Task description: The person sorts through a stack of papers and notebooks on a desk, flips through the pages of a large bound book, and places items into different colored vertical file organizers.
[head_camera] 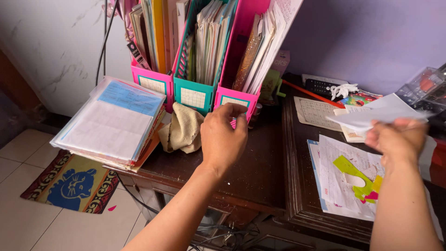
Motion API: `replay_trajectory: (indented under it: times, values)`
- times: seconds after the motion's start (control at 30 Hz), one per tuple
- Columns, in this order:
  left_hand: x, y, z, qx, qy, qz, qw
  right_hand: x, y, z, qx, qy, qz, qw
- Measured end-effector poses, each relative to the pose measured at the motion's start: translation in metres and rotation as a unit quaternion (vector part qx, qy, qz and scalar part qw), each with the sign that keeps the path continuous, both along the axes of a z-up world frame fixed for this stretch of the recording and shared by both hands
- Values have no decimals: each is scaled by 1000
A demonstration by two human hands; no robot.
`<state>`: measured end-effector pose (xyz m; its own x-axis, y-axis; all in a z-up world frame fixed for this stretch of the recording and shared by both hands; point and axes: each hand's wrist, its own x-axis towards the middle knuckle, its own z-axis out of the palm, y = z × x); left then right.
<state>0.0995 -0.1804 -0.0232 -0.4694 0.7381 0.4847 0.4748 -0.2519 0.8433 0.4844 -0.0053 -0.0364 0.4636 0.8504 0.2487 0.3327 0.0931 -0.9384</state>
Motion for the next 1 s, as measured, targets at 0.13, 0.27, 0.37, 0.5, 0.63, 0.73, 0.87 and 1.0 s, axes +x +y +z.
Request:
replay_trajectory:
  times: [0.13, 0.27, 0.37, 0.5, 0.63, 0.73, 0.87, 1.0]
  values:
    - [8, 21, 6, 10, -170, -183, 968, -35, -42, 45, 281, -70, 178, 940]
    - [21, 43, 24, -73, -300, -366, 878, -104, -105, 75, 322, -92, 279, 900]
    - [18, 49, 37, -258, -361, -371, 816, -155, -146, 66, 312, -78, 329, 888]
    - [-3, 49, 29, -169, -371, -388, 827, -177, -170, 49, 266, -27, 405, 874]
    - [-30, 45, 17, -158, -339, -381, 846, -160, -160, 60, 167, 70, 344, 921]
    - [-43, 43, 14, -144, -324, -376, 856, -156, -150, 78, 172, 108, 307, 930]
    - [-60, 40, 14, -136, -360, -374, 844, -178, -149, 101, 182, 171, 235, 939]
    - [-78, 37, 16, -107, -368, -394, 836, -206, -149, 114, 73, 253, 308, 914]
